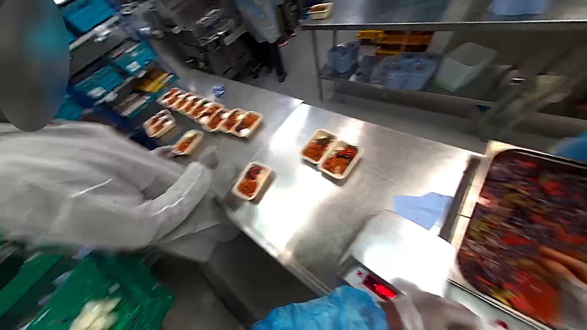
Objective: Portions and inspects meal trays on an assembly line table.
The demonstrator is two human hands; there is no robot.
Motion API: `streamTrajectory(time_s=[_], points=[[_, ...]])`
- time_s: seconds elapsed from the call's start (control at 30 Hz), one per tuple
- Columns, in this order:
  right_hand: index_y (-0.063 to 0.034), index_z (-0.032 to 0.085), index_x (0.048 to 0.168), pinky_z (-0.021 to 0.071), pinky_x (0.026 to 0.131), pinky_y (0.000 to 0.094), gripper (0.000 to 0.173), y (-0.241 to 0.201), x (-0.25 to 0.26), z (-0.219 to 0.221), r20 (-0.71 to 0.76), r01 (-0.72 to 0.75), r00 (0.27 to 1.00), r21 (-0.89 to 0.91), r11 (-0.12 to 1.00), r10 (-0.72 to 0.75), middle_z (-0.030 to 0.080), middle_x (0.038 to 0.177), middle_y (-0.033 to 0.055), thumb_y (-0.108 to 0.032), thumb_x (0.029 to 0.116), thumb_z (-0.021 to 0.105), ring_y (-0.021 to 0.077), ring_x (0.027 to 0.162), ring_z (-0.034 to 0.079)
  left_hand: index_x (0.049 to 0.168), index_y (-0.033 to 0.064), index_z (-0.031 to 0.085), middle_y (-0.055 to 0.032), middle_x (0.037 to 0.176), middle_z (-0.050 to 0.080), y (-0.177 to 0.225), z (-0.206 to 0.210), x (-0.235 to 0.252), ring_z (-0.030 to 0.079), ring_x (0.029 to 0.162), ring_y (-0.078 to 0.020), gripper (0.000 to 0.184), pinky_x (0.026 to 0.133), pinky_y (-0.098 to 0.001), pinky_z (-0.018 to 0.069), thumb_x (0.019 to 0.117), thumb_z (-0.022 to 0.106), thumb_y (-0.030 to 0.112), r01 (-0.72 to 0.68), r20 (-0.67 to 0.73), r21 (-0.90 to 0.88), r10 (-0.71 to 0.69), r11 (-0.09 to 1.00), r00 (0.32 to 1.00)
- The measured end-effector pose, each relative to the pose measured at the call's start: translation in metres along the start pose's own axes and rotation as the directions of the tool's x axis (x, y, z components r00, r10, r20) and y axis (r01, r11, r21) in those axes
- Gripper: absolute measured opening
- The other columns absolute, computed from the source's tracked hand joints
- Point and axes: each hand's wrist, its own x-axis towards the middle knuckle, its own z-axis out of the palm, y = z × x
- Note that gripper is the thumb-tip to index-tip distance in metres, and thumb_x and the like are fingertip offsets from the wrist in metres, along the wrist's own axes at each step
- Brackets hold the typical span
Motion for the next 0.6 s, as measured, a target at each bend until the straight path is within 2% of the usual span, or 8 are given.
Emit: streamTrajectory(time_s=[0.07,0.1,0.2,0.3,0.4,0.43,0.5,0.6], points=[[-0.0050,0.057,0.136,0.0583,0.087,0.0304,0.033,-0.008,-0.016,-0.008,-0.091,-0.027,0.994,0.330,0.944,0.060,0.069,0.118,0.0025,-0.020,0.1082,0.046,0.0079,0.099,0.067,0.110,0.0088,0.073,-0.0068,0.108,0.073,-0.001,0.002,0.004,0.071,0.097,-0.0186,0.019,0.087,-0.0417,0.0589,0.1016,0.059,0.018,0.075,-0.063,0.053,-0.071,0.996,0.995],[-0.0092,0.056,0.137,0.0576,0.092,0.0319,0.035,-0.006,-0.023,-0.020,-0.129,0.006,0.989,0.484,0.875,0.065,0.068,0.123,0.0015,-0.025,0.1099,0.041,0.0096,0.106,0.067,0.107,0.0082,0.074,-0.0065,0.106,0.073,0.000,0.007,0.013,0.070,0.096,-0.0168,0.018,0.088,-0.0389,0.0594,0.1014,0.059,0.018,0.109,-0.086,0.045,-0.105,0.993,0.991],[-0.0229,0.060,0.134,0.0554,0.095,0.0279,0.037,-0.014,-0.035,-0.061,-0.130,0.133,0.990,0.760,0.636,-0.052,0.068,0.128,-0.0065,-0.040,0.1063,0.043,0.0067,0.115,0.064,0.107,-0.0040,0.071,-0.0160,0.106,0.072,0.016,0.019,0.053,0.070,0.096,-0.0235,0.021,0.090,-0.0427,0.0581,0.0994,0.054,0.005,0.222,-0.076,-0.086,-0.228,0.971,0.971],[-0.0142,0.062,0.126,0.0562,0.094,0.0316,0.033,-0.015,-0.049,-0.106,-0.079,0.084,0.996,0.927,0.365,-0.027,0.068,0.124,0.0027,-0.033,0.1051,0.046,0.0144,0.111,0.067,0.095,0.0000,0.070,-0.0080,0.094,0.072,0.002,0.064,0.083,0.070,0.086,-0.0174,0.019,0.082,-0.0404,0.0609,0.0938,0.052,0.003,0.141,-0.272,-0.165,-0.182,0.976,0.945],[-0.0049,0.068,0.117,0.0541,0.102,0.0389,0.029,-0.005,-0.078,-0.173,-0.037,0.044,0.995,0.996,0.072,-0.098,0.069,0.123,0.0140,-0.026,0.0972,0.064,0.0254,0.114,0.067,0.088,0.0018,0.065,-0.0011,0.084,0.070,0.035,0.116,0.128,0.068,0.079,-0.0094,0.019,0.078,-0.0330,0.0602,0.0911,0.047,-0.001,0.056,-0.415,-0.213,-0.142,0.976,0.899],[-0.0055,0.071,0.115,0.0531,0.103,0.0381,0.031,0.003,-0.091,-0.196,-0.036,0.042,0.987,0.999,0.032,-0.157,0.070,0.123,0.0134,-0.028,0.0932,0.070,0.0246,0.116,0.067,0.089,0.0016,0.065,-0.0009,0.084,0.070,0.044,0.136,0.138,0.068,0.079,-0.0084,0.020,0.078,-0.0321,0.0602,0.0913,0.045,-0.001,0.060,-0.396,-0.202,-0.138,0.978,0.908],[-0.0068,0.073,0.114,0.0531,0.103,0.0368,0.031,0.020,-0.114,-0.245,-0.086,0.088,0.969,0.996,-0.004,-0.233,0.071,0.123,0.0125,-0.030,0.0923,0.072,0.0234,0.116,0.067,0.093,-0.0022,0.066,-0.0045,0.087,0.071,0.055,0.174,0.160,0.069,0.081,-0.0102,0.023,0.080,-0.0344,0.0602,0.0968,0.044,0.002,0.086,-0.273,-0.163,-0.129,0.983,0.953],[-0.0100,0.076,0.111,0.0562,0.097,0.0339,0.029,0.044,-0.154,-0.320,-0.248,0.257,0.959,0.965,0.054,-0.133,0.073,0.118,0.0094,-0.032,0.0920,0.072,0.0204,0.111,0.069,0.099,-0.0062,0.067,-0.0124,0.091,0.071,0.074,0.232,0.191,0.069,0.082,-0.0182,0.029,0.082,-0.0422,0.0594,0.1016,0.042,0.009,0.134,-0.035,-0.130,-0.139,0.982,0.990]])
